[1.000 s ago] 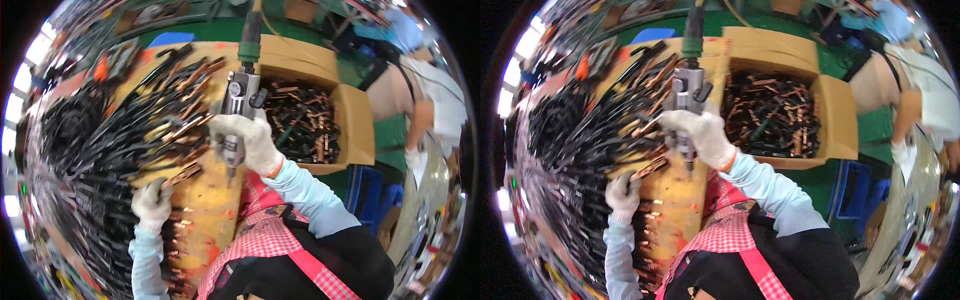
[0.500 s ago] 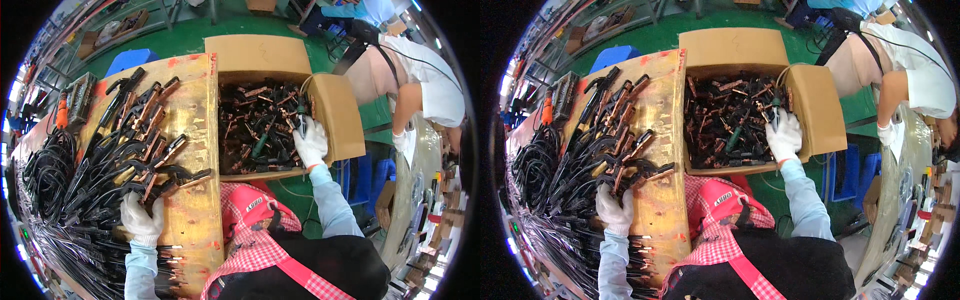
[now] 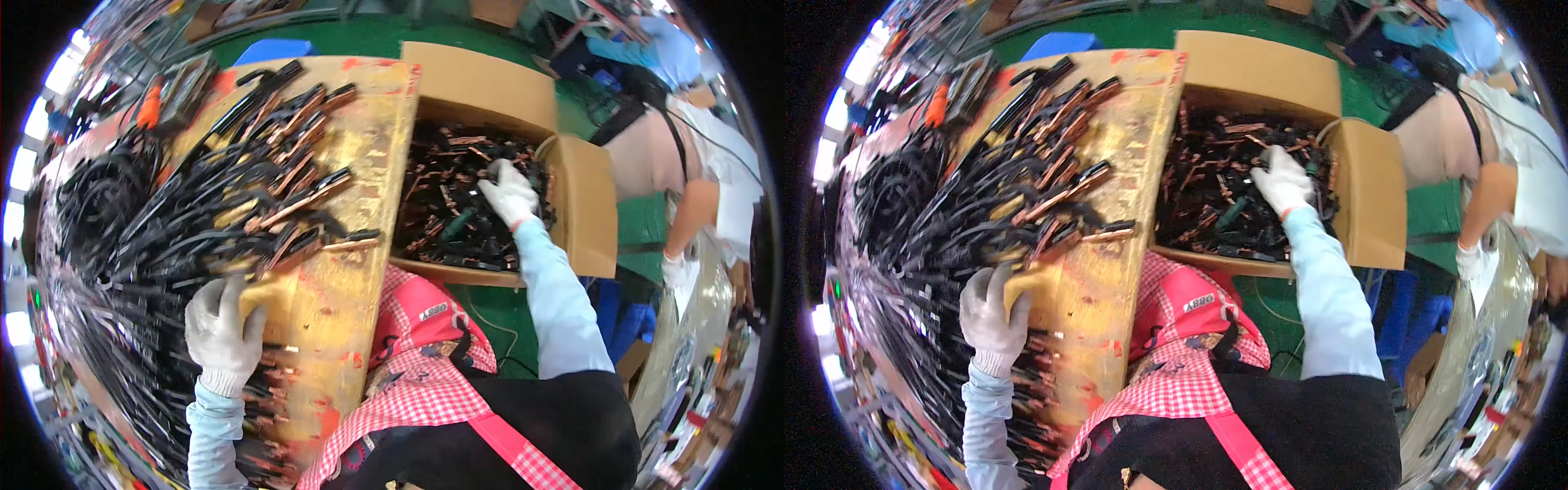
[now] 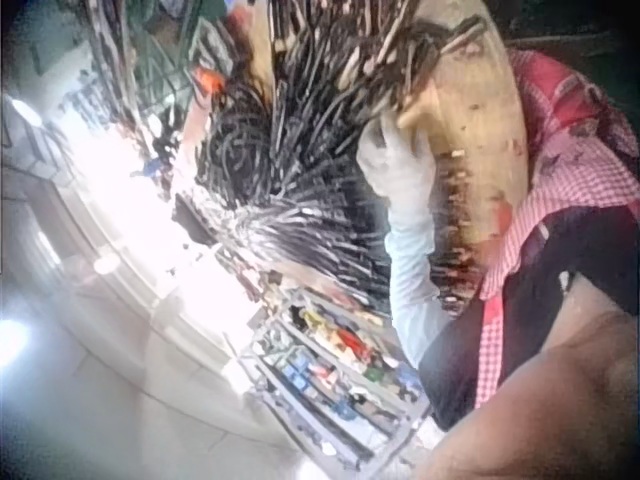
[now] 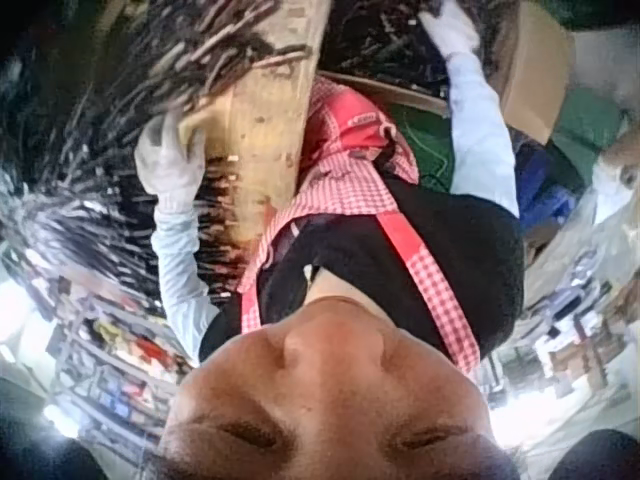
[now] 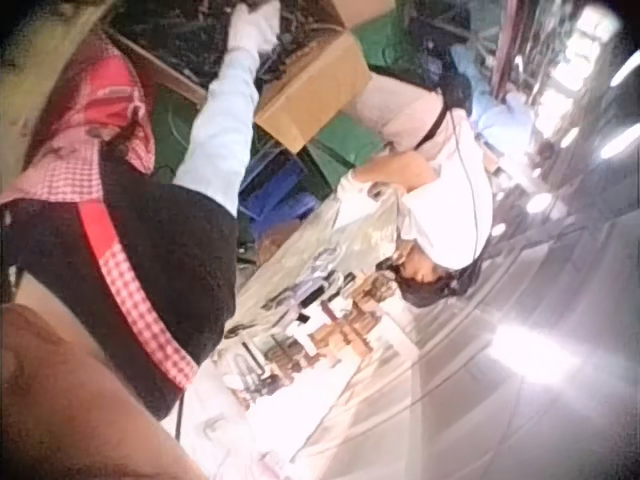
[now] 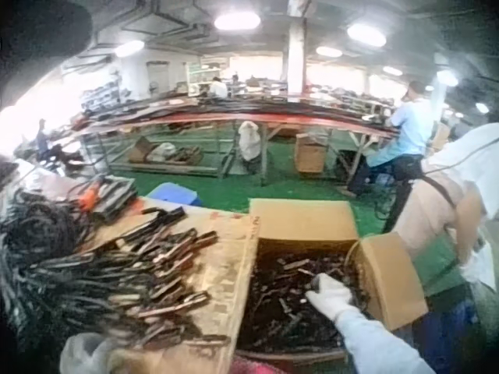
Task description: The person attaches clamps to cable ends by hand and fastens them using a pneumatic screwdriver.
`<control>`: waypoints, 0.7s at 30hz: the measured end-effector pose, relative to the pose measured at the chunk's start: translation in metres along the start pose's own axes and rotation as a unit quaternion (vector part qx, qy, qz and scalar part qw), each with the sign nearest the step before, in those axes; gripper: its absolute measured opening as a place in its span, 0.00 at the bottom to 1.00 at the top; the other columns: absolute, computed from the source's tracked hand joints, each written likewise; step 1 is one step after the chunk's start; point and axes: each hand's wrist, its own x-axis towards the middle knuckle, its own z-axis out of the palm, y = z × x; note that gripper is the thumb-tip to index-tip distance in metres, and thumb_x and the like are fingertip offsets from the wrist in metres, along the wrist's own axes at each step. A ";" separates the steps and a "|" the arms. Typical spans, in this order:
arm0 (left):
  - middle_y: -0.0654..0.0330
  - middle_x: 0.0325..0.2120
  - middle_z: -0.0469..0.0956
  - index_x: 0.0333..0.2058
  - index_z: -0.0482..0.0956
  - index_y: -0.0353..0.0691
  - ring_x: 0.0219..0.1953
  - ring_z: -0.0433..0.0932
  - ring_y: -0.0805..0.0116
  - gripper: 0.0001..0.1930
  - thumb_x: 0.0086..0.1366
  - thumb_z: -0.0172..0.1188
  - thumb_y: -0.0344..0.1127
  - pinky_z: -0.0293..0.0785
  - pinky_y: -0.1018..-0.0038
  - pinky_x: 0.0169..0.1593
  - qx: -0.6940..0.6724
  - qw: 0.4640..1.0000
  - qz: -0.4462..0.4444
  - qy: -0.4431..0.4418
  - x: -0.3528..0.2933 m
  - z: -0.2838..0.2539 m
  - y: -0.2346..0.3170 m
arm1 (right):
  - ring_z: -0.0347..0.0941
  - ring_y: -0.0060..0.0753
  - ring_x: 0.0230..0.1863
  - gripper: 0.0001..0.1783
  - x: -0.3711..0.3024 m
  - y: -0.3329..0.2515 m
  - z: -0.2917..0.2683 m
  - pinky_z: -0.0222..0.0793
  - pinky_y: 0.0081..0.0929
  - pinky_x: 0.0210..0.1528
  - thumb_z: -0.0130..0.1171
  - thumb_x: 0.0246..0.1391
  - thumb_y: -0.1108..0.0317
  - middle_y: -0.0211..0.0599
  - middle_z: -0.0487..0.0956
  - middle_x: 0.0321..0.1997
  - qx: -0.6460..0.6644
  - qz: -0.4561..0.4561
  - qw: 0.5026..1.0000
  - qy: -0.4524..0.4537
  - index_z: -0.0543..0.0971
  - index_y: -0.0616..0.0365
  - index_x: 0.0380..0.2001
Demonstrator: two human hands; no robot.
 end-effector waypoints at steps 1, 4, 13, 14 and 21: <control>0.56 0.41 0.77 0.48 0.78 0.46 0.41 0.77 0.51 0.26 0.46 0.71 0.36 0.74 0.57 0.45 -0.022 0.999 0.022 -0.016 -0.006 -0.007 0.002 | 0.76 0.46 0.56 0.26 -0.012 -0.005 -0.008 0.69 0.43 0.58 0.62 0.53 0.48 0.44 0.80 0.51 0.001 0.006 1.000 0.023 0.74 0.49 0.51; 0.61 0.33 0.76 0.37 0.81 0.48 0.35 0.78 0.55 0.17 0.45 0.69 0.35 0.76 0.61 0.38 -0.074 0.990 0.093 -0.071 -0.025 -0.020 0.015 | 0.75 0.47 0.56 0.26 -0.033 -0.007 -0.022 0.67 0.41 0.60 0.62 0.53 0.50 0.44 0.80 0.53 0.047 -0.061 0.991 0.108 0.77 0.51 0.52; 0.65 0.29 0.78 0.33 0.79 0.47 0.29 0.78 0.62 0.13 0.46 0.66 0.36 0.74 0.67 0.32 -0.100 0.980 0.148 -0.085 -0.051 -0.022 0.002 | 0.76 0.24 0.45 0.23 -0.075 -0.006 -0.089 0.72 0.18 0.43 0.49 0.69 0.55 0.39 0.78 0.55 0.659 -0.155 0.734 -0.046 0.75 0.62 0.56; 0.64 0.31 0.77 0.35 0.78 0.45 0.34 0.79 0.60 0.14 0.47 0.66 0.37 0.75 0.64 0.38 -0.050 0.985 0.116 -0.118 -0.045 -0.027 0.002 | 0.76 0.24 0.45 0.23 -0.079 -0.013 -0.088 0.72 0.18 0.43 0.49 0.69 0.55 0.39 0.78 0.55 0.660 -0.155 0.734 -0.047 0.75 0.62 0.56; 0.60 0.33 0.77 0.35 0.76 0.45 0.45 0.76 0.57 0.21 0.52 0.65 0.55 0.68 0.59 0.57 0.074 0.938 0.092 -0.325 -0.026 -0.033 -0.031 | 0.78 0.21 0.34 0.18 -0.139 -0.144 -0.049 0.76 0.22 0.39 0.58 0.63 0.60 0.37 0.83 0.40 0.538 -0.140 0.760 -0.336 0.81 0.66 0.45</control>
